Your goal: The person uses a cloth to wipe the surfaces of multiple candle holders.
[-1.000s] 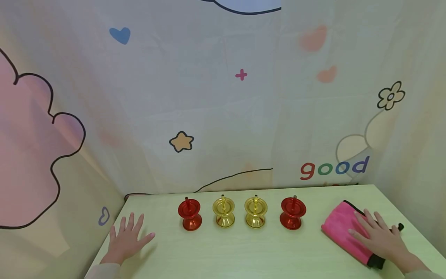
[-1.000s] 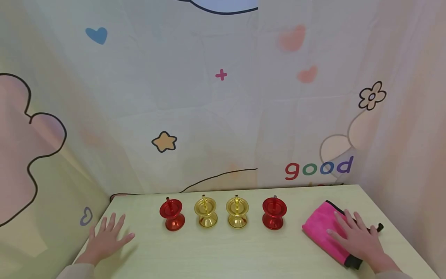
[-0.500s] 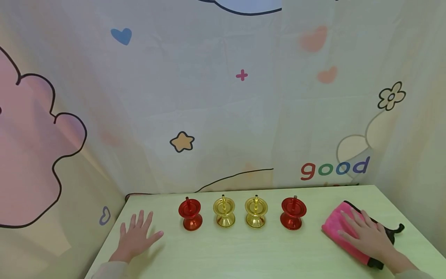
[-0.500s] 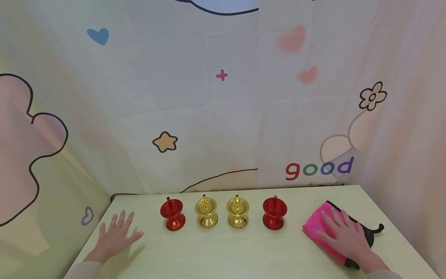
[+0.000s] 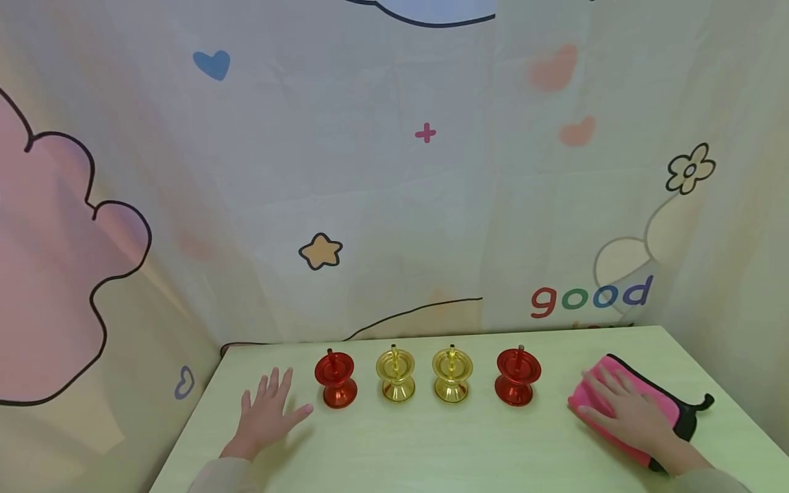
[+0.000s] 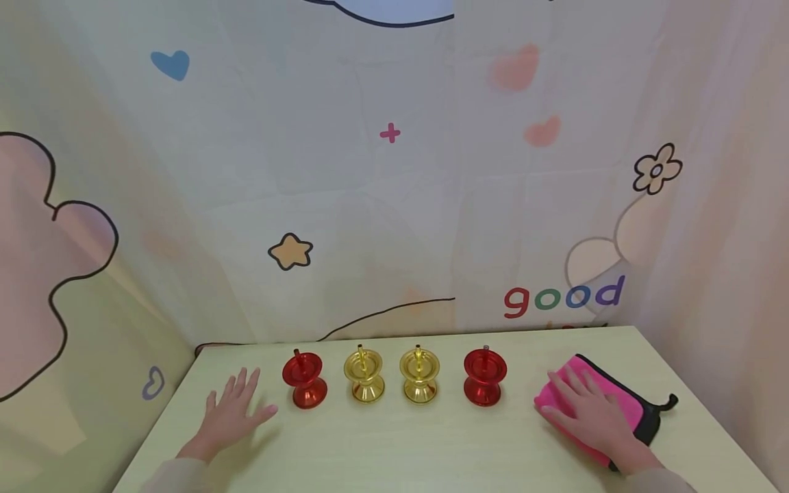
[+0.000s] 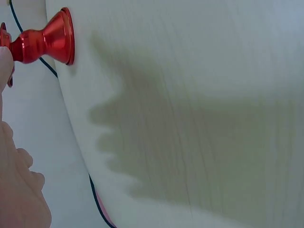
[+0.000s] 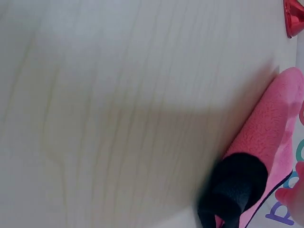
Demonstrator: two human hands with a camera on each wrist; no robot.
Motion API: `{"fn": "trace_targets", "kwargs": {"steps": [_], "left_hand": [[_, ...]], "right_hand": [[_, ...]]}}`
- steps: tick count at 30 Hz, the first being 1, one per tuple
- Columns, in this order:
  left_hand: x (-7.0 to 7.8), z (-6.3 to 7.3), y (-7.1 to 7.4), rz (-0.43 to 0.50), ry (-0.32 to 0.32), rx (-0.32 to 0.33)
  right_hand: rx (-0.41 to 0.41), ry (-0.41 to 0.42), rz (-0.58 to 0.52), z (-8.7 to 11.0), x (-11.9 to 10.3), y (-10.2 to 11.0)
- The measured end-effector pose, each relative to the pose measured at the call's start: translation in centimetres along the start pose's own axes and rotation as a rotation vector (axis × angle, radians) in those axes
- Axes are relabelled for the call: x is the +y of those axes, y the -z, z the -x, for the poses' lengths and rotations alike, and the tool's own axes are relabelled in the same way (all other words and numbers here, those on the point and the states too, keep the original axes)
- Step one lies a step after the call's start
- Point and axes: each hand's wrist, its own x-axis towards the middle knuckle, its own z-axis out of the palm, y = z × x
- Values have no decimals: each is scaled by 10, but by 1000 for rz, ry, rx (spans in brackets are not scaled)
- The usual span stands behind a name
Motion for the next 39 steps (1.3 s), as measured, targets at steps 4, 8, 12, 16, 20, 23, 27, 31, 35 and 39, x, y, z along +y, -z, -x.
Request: {"fn": "trace_targets", "kwargs": {"steps": [4, 8, 12, 16, 20, 23, 27, 31, 35, 39], "left_hand": [[8, -4, -4, 30, -9, 15], [15, -9, -9, 68, -22, 42], [22, -15, -15, 123, -23, 55], [30, -20, -21, 209, -14, 58], [39, -24, -23, 284, -14, 95], [45, -27, -24, 305, -35, 153], [52, -30, -26, 328, -57, 203], [55, -32, -28, 357, -35, 206], [56, -34, -29, 385, -5, 204], [55, -35, -31, 435, 37, 190]], "right_hand": [[-12, -14, -4, -3, 1, -8], [-19, -26, 0, -4, 1, -13], [-24, -38, 12, -4, 1, -18], [-25, -52, 31, -4, 2, -23], [-8, -55, 40, -3, 1, -28], [5, -53, 44, -3, 0, -30], [17, -54, 56, -1, -2, -30], [17, -59, 53, -1, -3, -29], [27, -58, 53, -1, -4, -28], [49, -59, 51, -1, -5, -26]]}}
